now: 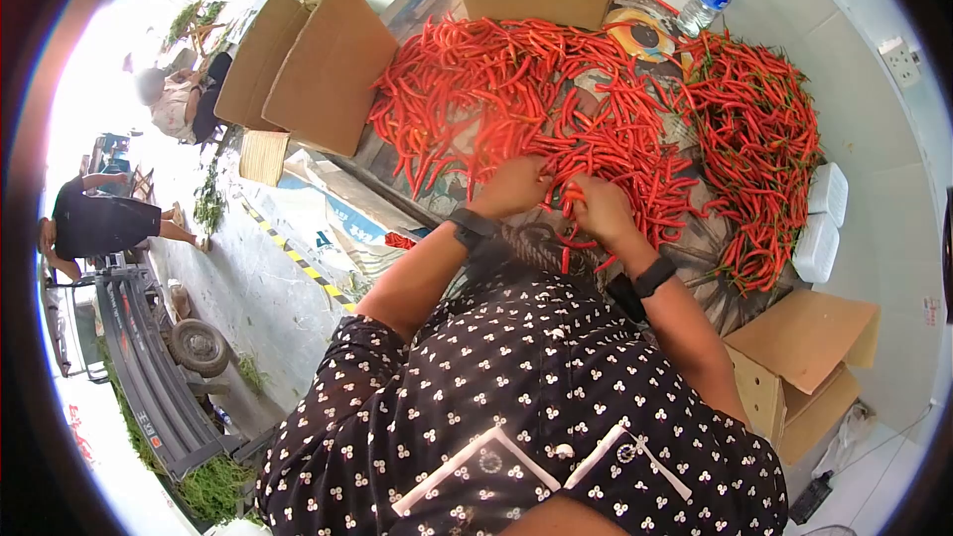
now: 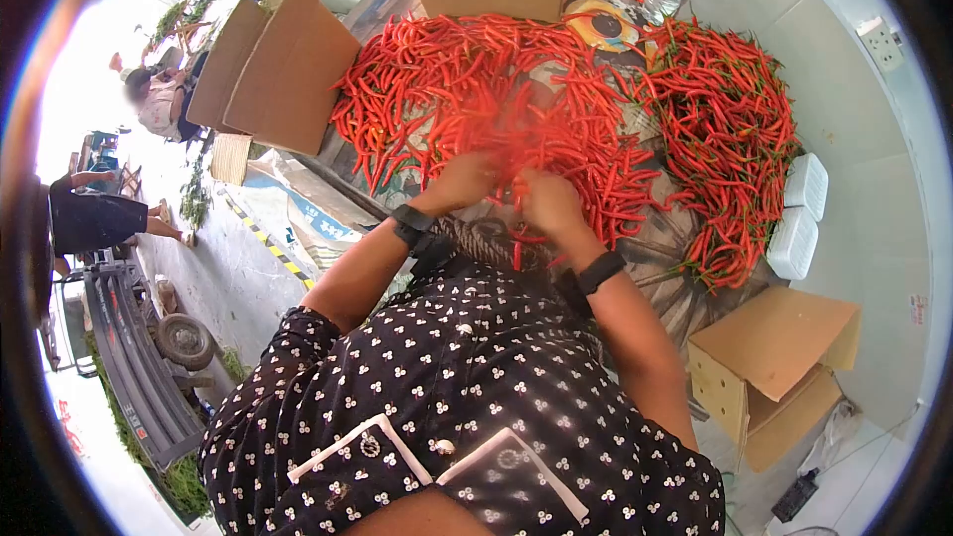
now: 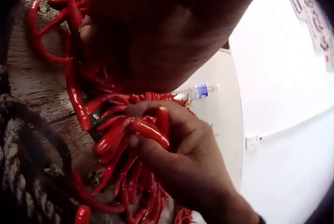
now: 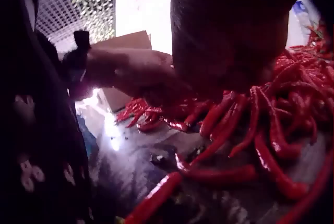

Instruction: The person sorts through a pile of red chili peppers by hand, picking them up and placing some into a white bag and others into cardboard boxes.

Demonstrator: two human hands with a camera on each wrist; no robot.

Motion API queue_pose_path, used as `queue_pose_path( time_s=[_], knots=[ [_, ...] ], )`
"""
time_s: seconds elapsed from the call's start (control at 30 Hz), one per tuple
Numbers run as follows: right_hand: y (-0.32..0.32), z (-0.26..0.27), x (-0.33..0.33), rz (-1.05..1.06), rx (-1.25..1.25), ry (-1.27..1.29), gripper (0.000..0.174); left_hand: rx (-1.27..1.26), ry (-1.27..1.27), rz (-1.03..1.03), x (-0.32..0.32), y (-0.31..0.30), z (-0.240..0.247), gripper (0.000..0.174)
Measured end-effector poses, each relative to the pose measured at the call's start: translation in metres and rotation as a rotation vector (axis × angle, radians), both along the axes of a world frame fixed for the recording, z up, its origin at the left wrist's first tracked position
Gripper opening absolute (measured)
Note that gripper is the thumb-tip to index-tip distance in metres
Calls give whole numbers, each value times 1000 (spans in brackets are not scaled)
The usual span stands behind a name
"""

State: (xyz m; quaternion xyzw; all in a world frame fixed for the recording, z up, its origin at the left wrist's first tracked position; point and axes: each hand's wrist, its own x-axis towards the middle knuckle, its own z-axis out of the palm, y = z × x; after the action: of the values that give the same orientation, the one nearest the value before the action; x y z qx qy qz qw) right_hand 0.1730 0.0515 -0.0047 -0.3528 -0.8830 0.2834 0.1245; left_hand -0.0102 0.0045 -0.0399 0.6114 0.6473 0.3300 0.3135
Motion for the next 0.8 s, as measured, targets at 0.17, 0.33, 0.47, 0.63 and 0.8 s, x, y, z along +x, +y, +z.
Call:
queue_pose_path(
  time_s=[0.17,0.33,0.47,0.63,0.8],
  knots=[
    [-2,-1,-7,194,154,-376,17,-120,478,-55,19,3,14,22],
    [-4,2,8,224,202,-339,18,-136,519,-81,16,5,5,24],
    [0,0,28,-12,38,157,18,-40,209,-45,-2,5,-8,31],
    [13,14,51,-642,-741,594,19,-324,-161,65,-9,13,26,29],
    [20,0,75,-689,-960,929,14,154,80,-253,2,41,-62,26]
  ],
)
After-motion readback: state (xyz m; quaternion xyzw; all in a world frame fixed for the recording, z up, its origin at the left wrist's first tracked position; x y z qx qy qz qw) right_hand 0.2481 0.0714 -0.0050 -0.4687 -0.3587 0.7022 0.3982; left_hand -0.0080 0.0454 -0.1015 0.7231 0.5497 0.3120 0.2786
